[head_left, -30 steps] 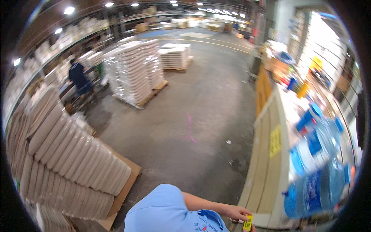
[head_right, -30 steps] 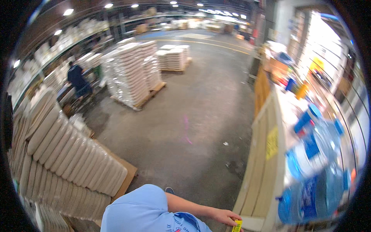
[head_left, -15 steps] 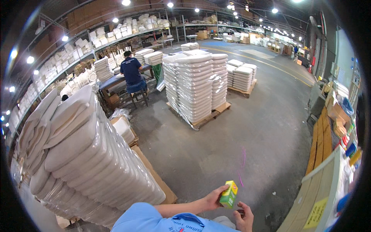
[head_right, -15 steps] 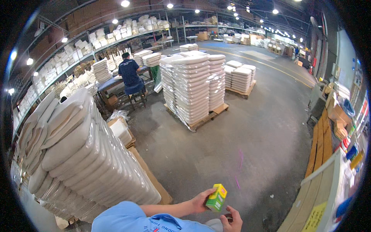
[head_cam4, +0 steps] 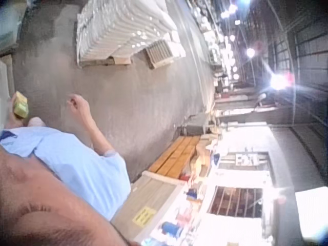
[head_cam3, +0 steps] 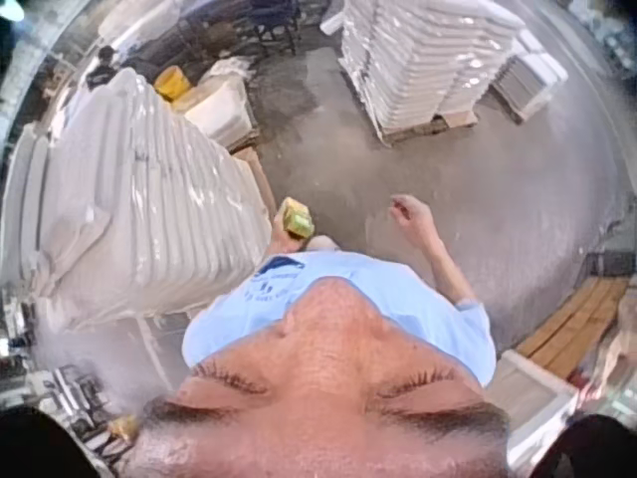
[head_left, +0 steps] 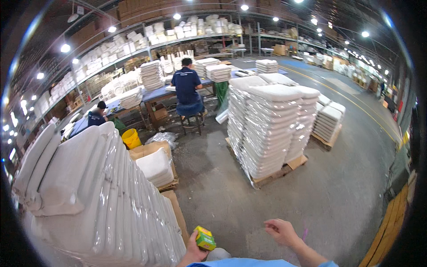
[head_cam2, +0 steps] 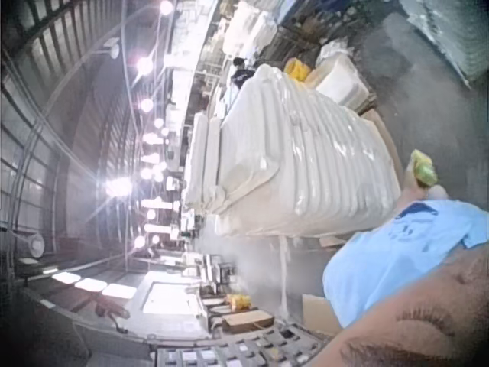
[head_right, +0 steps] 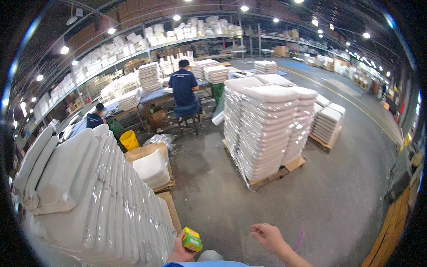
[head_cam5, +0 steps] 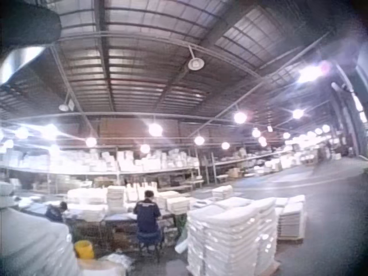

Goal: The person folds the edges of a white fabric cover over a cushion and secures it using a staple gun. They then place the finished cushion on a stack and walk to a locker to store a small box.

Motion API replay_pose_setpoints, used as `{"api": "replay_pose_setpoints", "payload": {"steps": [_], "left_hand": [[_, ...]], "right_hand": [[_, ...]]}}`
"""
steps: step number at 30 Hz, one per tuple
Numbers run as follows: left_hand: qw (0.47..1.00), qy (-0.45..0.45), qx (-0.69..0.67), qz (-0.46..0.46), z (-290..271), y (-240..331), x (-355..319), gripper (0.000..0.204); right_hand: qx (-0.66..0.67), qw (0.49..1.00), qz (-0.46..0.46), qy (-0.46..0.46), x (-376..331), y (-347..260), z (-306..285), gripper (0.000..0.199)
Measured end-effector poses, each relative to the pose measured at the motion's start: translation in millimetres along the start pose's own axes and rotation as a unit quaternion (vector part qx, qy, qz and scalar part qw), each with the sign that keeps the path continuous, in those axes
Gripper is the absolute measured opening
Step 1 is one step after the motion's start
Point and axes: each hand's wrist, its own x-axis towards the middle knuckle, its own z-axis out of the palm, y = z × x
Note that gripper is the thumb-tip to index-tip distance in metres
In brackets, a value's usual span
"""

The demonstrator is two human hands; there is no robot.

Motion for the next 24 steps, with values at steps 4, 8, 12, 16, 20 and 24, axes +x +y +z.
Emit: {"api": "replay_pose_setpoints", "payload": {"steps": [4,8,12,16,20,24], "left_hand": [[0.991,-0.019,-0.082,0.107,11,69,65,0.036],[0.988,0.081,-0.081,0.105,44,151,151,0.041],[0.994,0.060,-0.049,0.078,113,259,249,0.048],[0.993,0.041,0.076,0.078,185,358,331,0.045],[0.989,0.022,0.130,0.069,291,427,437,0.056],[0.995,-0.012,0.101,-0.001,364,493,538,0.054]], "right_hand": [[-0.047,0.977,-0.173,-0.116,194,-32,0,0.035],[-0.024,0.981,-0.148,-0.124,339,-42,21,0.034],[-0.022,0.987,-0.052,-0.148,418,-9,58,0.037],[0.009,0.974,0.022,-0.226,493,13,87,0.043],[0.012,0.968,0.096,-0.232,604,51,96,0.045],[0.005,0.988,-0.001,-0.157,769,50,77,0.044]]}}
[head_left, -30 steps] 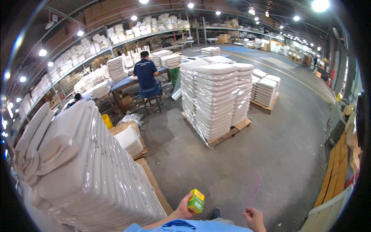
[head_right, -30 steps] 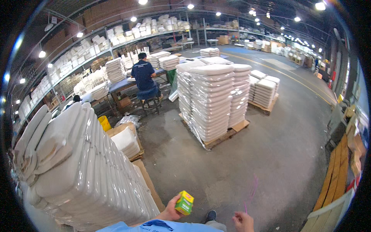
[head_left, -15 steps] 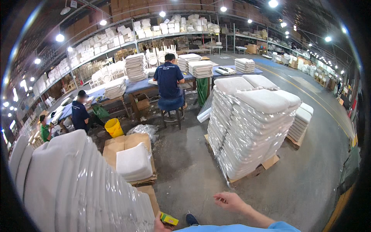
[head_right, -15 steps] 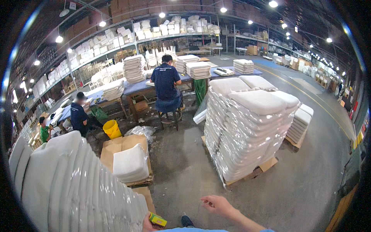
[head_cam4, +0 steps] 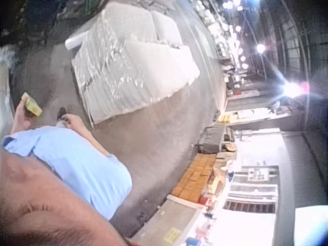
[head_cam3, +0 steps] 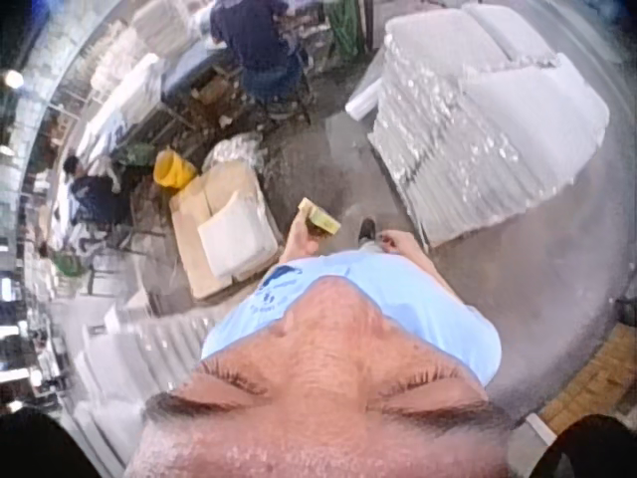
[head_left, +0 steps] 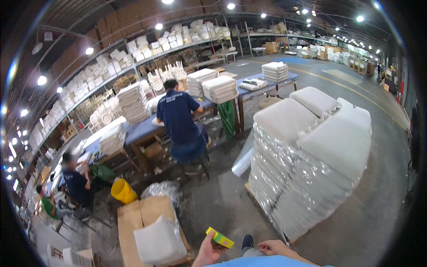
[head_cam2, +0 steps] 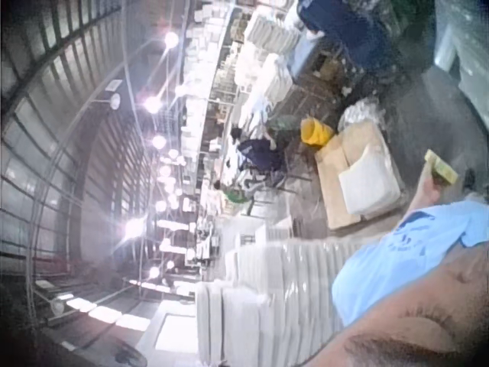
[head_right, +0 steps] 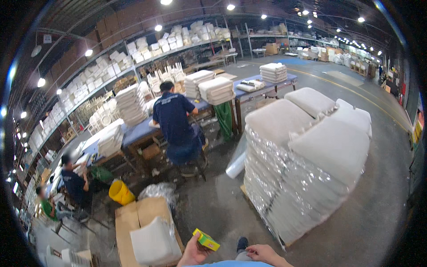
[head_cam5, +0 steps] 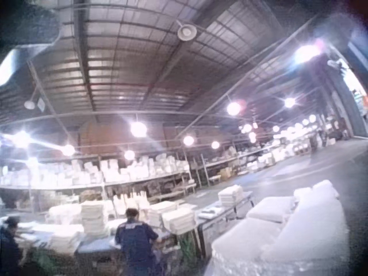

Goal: The person folds the edges of a white fabric cover over a cushion and secures it using a staple gun. They then place the finished cushion on a stack and walk to a locker to store a small box.

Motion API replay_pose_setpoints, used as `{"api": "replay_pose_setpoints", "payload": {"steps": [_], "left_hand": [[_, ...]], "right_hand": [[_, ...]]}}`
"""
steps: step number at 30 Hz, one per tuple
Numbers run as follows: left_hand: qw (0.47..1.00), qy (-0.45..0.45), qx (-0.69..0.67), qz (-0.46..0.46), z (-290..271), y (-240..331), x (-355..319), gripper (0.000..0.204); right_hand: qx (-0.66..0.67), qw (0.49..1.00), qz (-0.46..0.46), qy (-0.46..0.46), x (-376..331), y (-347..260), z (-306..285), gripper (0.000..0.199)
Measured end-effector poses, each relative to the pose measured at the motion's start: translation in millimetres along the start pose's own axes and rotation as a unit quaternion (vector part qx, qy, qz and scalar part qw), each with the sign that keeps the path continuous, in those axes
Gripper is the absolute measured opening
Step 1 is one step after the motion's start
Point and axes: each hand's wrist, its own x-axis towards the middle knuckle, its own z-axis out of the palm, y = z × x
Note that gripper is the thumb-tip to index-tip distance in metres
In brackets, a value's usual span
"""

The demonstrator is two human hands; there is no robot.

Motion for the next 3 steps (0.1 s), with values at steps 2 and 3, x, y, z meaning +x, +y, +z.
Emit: {"api": "replay_pose_setpoints", "payload": {"steps": [2,3], "left_hand": [[0.998,-0.019,-0.023,-0.051,30,37,47,0.063],[0.997,-0.040,-0.036,-0.060,38,63,67,0.066]], "right_hand": [[-0.037,0.999,-0.022,0.021,80,-11,-42,0.043],[0.015,0.998,-0.057,0.026,123,-33,-64,0.047]]}}
